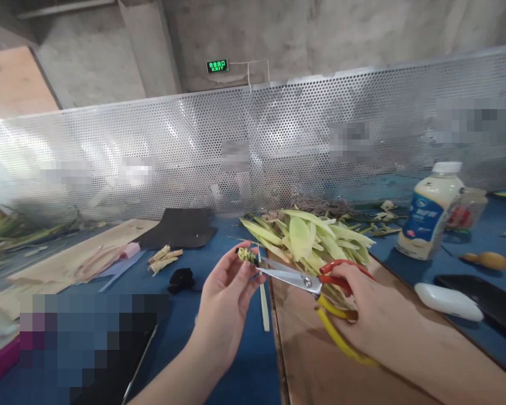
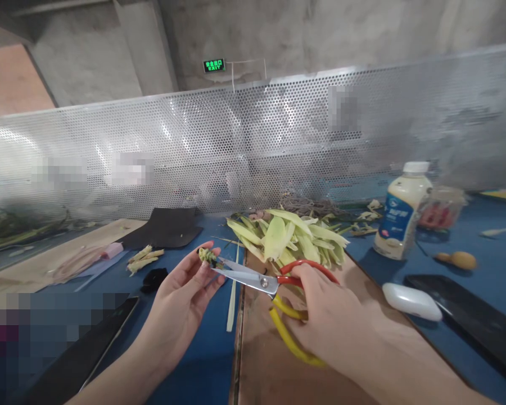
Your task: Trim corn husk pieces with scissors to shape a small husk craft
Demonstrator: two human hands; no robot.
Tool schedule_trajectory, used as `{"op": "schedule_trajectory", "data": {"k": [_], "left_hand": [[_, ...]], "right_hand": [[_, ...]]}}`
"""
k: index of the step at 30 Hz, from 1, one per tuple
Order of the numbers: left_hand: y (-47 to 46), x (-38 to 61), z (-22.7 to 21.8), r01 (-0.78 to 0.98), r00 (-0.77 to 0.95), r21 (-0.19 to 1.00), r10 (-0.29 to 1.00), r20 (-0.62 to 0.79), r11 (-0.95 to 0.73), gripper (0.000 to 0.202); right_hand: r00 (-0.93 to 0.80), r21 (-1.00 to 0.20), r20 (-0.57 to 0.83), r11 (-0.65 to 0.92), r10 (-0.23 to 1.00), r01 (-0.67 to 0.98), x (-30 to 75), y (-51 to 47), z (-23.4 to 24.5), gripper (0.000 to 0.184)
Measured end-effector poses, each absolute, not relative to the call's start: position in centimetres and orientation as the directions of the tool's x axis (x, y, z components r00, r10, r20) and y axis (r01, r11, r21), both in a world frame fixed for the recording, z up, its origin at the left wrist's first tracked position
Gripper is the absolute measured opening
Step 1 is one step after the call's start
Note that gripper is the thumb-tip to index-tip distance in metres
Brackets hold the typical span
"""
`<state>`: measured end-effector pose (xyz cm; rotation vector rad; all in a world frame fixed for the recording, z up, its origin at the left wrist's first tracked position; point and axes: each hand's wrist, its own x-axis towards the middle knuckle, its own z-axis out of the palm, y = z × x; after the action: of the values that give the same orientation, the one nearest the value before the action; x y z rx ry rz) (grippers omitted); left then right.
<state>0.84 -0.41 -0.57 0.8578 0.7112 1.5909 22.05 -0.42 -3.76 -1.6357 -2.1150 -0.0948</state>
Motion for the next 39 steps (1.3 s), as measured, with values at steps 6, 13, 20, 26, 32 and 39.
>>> {"op": "schedule_trajectory", "data": {"k": [6, 13, 20, 26, 32, 39], "left_hand": [[-0.5, 0.8, -0.6, -0.528, -0.086, 0.828, 0.981, 0.172, -0.191, 0.02], [-0.5, 0.8, -0.6, -0.51, -0.093, 0.836, 0.979, 0.182, -0.204, 0.02], [-0.4, 0.8, -0.8, -0.492, -0.096, 0.843, 0.976, 0.197, -0.219, 0.02], [-0.2, 0.7, -0.8, -0.448, -0.108, 0.856, 0.966, 0.235, -0.258, 0.021], [-0.2, 0.7, -0.9, -0.409, -0.098, 0.864, 0.956, 0.278, -0.293, 0.021], [-0.4, 0.6, -1.0, -0.337, -0.071, 0.884, 0.945, 0.319, -0.324, 0.022]], "right_hand": [[-0.201, -0.206, 0.449, 0.319, 0.871, 0.925, 21.8, -0.6, -3.6, 0.033], [-0.182, -0.224, 0.392, 0.285, 0.902, 0.932, 21.9, -0.7, -3.4, 0.033], [-0.13, -0.221, 0.493, 0.268, 0.86, 0.938, 22.2, -0.1, -4.6, 0.038], [-0.123, -0.218, 0.451, 0.243, 0.884, 0.945, 22.0, -0.3, -4.3, 0.038], [-0.131, -0.239, 0.434, 0.255, 0.891, 0.937, 21.7, -0.4, -3.8, 0.038], [-0.134, -0.216, 0.468, 0.26, 0.874, 0.941, 21.6, -0.8, -4.0, 0.038]]}}
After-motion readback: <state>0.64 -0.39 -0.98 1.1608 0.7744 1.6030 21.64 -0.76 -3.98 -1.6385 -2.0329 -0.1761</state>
